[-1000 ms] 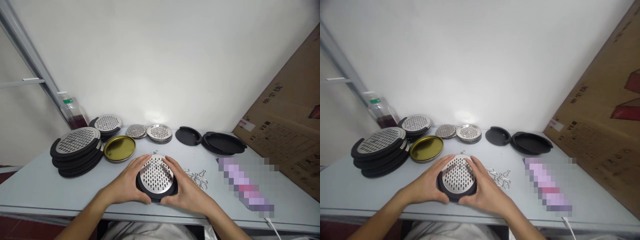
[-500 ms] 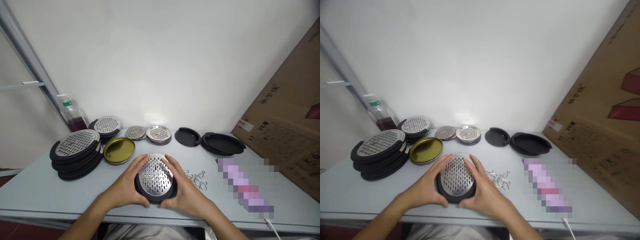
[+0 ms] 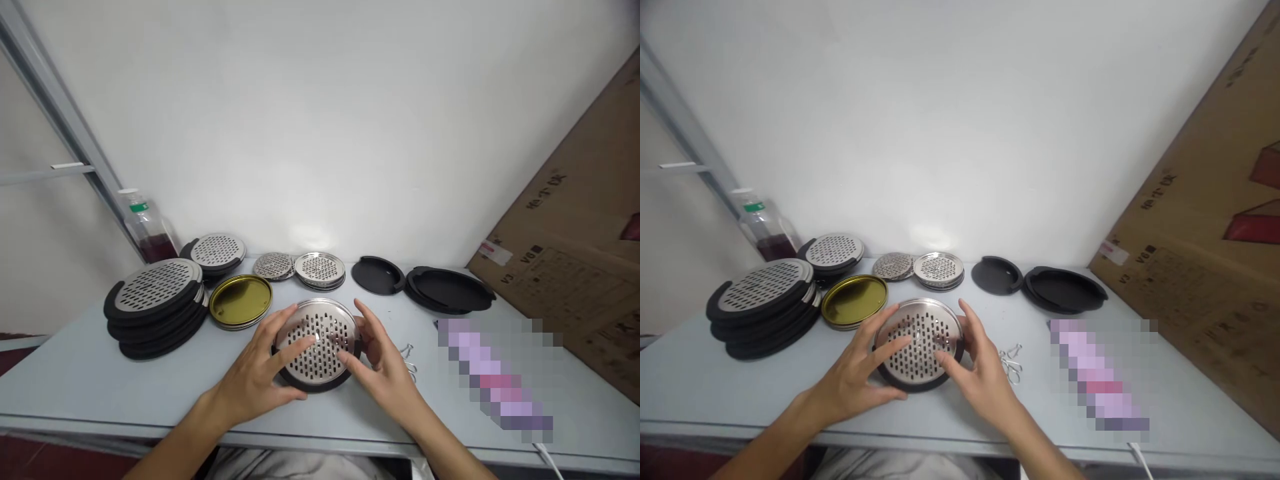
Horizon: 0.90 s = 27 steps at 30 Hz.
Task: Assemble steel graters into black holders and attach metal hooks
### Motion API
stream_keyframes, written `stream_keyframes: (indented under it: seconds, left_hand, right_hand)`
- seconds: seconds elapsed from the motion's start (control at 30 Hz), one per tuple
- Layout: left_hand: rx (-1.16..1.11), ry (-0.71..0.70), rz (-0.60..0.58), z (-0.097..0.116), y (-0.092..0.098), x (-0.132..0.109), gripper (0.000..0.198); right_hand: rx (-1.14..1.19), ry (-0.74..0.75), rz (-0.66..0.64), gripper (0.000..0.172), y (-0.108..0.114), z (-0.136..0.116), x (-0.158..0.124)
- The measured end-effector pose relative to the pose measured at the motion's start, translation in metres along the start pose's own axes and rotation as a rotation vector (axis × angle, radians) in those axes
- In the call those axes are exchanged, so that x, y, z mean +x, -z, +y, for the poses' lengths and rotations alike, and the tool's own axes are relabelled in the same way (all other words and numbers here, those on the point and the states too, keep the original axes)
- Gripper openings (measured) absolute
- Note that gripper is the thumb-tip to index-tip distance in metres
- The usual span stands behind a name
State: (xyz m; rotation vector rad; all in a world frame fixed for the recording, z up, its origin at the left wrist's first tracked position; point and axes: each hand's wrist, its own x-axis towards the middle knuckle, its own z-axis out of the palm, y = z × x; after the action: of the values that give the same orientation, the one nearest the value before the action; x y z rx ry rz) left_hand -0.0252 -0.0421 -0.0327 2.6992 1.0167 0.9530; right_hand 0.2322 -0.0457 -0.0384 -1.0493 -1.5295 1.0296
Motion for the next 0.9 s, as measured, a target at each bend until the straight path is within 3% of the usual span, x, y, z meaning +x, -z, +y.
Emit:
stream_keyframes:
  seconds: [0.1, 0.17, 0.33, 0.47, 0.6, 0.7, 0.8, 0.9]
  left_hand:
    - [-0.025, 0.050, -0.022, 0.003, -0.001, 0.000, 0.093]
    - [-0.078, 0.069, -0.054, 0.006, -0.001, 0.000, 0.094]
    - [-0.295, 0.217, -0.184, 0.015, 0.005, 0.001, 0.105]
    - [-0.440, 0.308, -0.257, 0.023, 0.011, 0.004, 0.105]
    - [-0.603, 0.429, -0.199, 0.028, 0.008, 0.004, 0.121]
    - [-0.931, 0.554, -0.101, 0.027, -0.001, 0.004, 0.138]
    - [-1.209, 0.566, -0.092, 0.028, -0.007, 0.005, 0.115]
    - [-1.202, 0.637, -0.087, 0.030, -0.009, 0.007, 0.081]
  right_hand:
    - [0.213, -0.105, -0.055, 0.055, 0.003, -0.005, 0.007]
    - [0.317, -0.172, -0.144, 0.050, 0.006, -0.010, 0.010]
    - [0.398, -0.254, -0.187, 0.064, 0.014, -0.017, 0.010]
    - [0.487, -0.353, -0.272, 0.063, 0.016, -0.019, 0.008]
    - [0.619, -0.408, -0.258, 0.069, 0.014, -0.018, 0.008]
    - [0.666, -0.419, -0.198, 0.072, 0.014, -0.016, 0.007]
    - [0.689, -0.409, -0.181, 0.074, 0.015, -0.015, 0.007]
    - [0.672, -0.399, -0.218, 0.074, 0.015, -0.015, 0.007]
